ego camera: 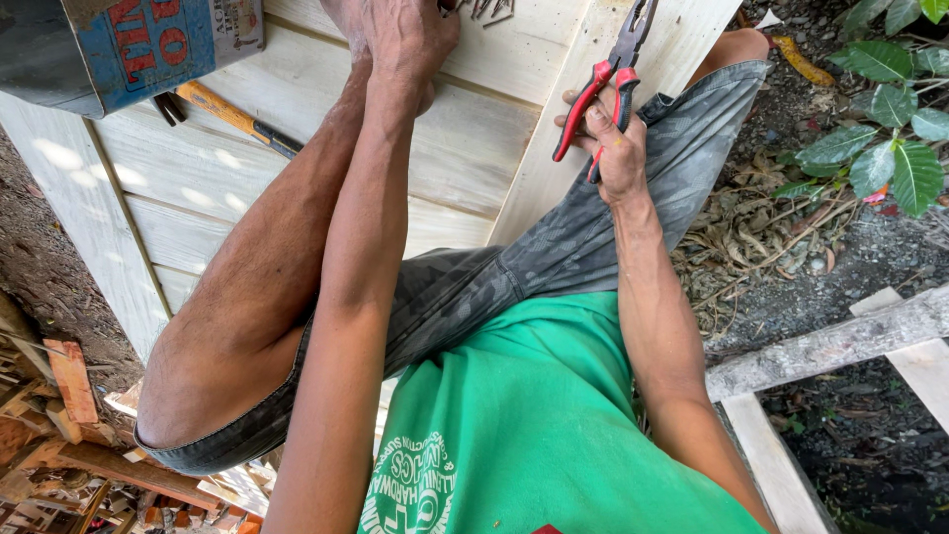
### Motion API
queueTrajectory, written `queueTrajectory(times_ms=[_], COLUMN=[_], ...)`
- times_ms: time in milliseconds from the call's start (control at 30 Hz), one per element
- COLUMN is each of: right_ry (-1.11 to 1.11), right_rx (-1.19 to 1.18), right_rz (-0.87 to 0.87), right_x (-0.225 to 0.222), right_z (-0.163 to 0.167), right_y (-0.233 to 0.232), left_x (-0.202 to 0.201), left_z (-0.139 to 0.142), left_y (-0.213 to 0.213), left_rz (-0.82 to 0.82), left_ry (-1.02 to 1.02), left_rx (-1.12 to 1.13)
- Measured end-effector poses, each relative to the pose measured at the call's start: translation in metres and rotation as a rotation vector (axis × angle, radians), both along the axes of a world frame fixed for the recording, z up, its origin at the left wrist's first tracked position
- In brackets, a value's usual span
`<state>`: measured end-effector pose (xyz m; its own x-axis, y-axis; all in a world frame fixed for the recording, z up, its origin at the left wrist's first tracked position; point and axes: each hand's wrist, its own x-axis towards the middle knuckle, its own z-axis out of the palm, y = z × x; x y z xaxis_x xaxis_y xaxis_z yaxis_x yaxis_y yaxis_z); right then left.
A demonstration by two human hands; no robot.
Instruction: The person sits cross-legged on a wooden surface and uses red-handled pliers to cut nails one by one. They pick up nails from a pile on the surface, cut them with the pliers, and place the cut pieces back down.
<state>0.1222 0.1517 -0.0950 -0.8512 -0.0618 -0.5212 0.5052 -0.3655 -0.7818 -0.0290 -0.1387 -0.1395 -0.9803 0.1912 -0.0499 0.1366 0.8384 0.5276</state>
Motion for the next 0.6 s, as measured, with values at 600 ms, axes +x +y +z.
queueTrajectory(times_ms=[600], right_ry=[0.049], right_rx=[0.153], right_rz=[0.061], right_x=[0.016], right_z=[0.025], right_y=[-0.014], left_x=[0.008], left_z=[0.025], left_y=[0.011], left_rz=[0.029], left_ry=[0.090], left_rx=[0.131])
